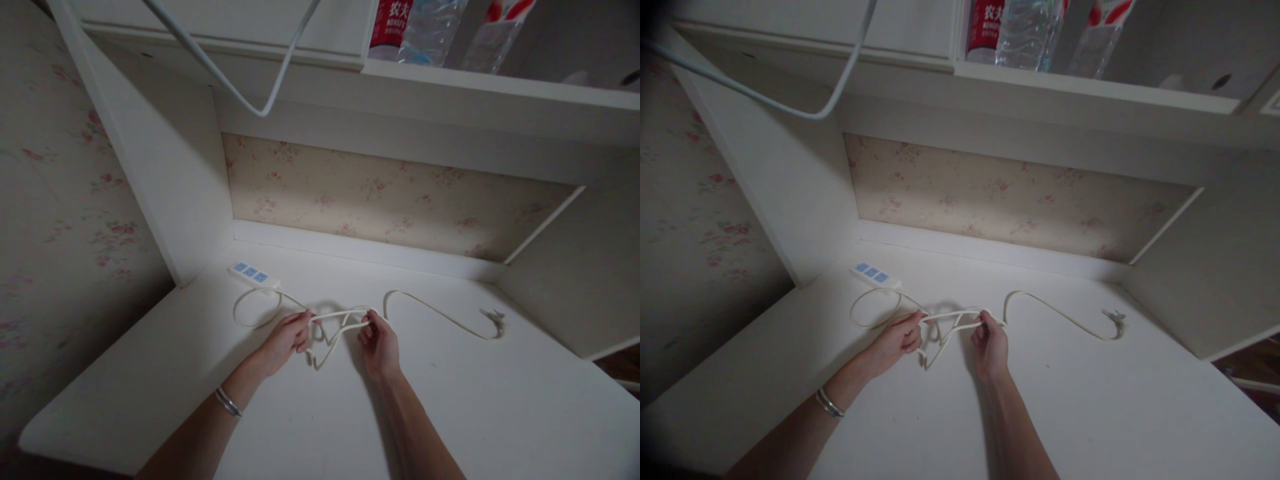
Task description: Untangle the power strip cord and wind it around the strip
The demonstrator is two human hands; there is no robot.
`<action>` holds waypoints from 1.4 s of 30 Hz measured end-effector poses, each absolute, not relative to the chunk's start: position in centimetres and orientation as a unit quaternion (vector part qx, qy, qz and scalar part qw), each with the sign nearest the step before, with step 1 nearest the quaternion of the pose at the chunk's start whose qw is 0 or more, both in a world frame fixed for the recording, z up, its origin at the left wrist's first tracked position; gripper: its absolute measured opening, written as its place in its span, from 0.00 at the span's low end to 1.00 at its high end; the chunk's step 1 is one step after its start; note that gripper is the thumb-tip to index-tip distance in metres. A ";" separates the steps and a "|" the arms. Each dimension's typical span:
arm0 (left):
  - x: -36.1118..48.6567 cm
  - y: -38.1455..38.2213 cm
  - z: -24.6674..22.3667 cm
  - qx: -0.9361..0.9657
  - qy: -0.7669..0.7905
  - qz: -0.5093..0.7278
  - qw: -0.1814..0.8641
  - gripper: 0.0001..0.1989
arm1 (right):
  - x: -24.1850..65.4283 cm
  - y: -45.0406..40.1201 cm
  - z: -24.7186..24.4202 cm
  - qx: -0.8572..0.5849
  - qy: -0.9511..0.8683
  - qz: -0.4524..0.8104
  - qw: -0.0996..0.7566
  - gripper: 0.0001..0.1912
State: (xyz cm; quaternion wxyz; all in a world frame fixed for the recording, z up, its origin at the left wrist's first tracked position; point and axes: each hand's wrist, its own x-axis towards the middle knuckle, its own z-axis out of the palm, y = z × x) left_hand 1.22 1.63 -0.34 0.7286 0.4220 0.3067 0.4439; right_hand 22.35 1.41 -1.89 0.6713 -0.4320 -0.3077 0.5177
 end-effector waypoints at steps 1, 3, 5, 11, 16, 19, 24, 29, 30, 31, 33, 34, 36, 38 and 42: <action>1.2 1.7 -0.4 0.423 0.315 0.440 0.726 0.15 | 22.4 1.4 -1.9 -0.436 -0.301 0.523 0.668 0.13; 0.9 1.9 -0.4 0.407 0.308 0.449 0.734 0.13 | 22.8 1.5 -1.9 -0.437 -0.268 0.537 0.671 0.13; 0.5 2.1 -0.2 0.364 0.274 0.486 0.746 0.09 | 23.4 1.6 -1.8 -0.435 -0.247 0.532 0.683 0.13; -0.9 2.3 1.0 0.223 0.200 0.559 0.773 0.10 | 24.5 1.8 -1.5 -0.435 -0.198 0.528 0.702 0.12; -1.0 2.2 1.0 0.240 0.214 0.524 0.789 0.21 | 24.4 1.7 -1.4 -0.434 -0.226 0.521 0.699 0.11; -1.0 2.6 0.5 0.244 0.251 0.535 0.769 0.11 | 24.3 1.6 -1.5 -0.441 -0.277 0.498 0.693 0.14; -1.1 3.3 0.0 0.256 0.300 0.575 0.716 0.12 | 23.7 1.3 -1.7 -0.451 -0.338 0.457 0.688 0.16; -1.0 3.6 -0.8 0.344 0.388 0.620 0.589 0.15 | 23.5 1.5 -2.0 -0.515 -0.356 0.401 0.669 0.21; -0.9 3.7 -1.1 0.362 0.414 0.623 0.556 0.16 | 23.5 1.6 -2.1 -0.528 -0.356 0.391 0.664 0.22; -0.9 3.8 -1.4 0.382 0.439 0.623 0.522 0.17 | 23.5 1.6 -2.2 -0.542 -0.358 0.381 0.658 0.22; -0.9 4.1 -2.0 0.423 0.480 0.617 0.457 0.18 | 23.6 1.8 -2.4 -0.567 -0.373 0.363 0.638 0.23; -1.0 4.2 -2.3 0.444 0.496 0.612 0.427 0.17 | 23.7 1.8 -2.6 -0.580 -0.385 0.355 0.624 0.23; -1.1 4.4 -2.8 0.497 0.519 0.596 0.359 0.15 | 23.9 1.9 -2.8 -0.602 -0.411 0.343 0.593 0.25; -1.3 4.4 -3.0 0.564 0.529 0.580 0.257 0.13 | 24.1 1.9 -2.9 -0.619 -0.430 0.328 0.570 0.26; -0.7 3.1 -2.3 0.677 0.508 0.531 0.050 0.16 | 23.5 1.4 -2.6 -0.641 -0.456 0.285 0.547 0.25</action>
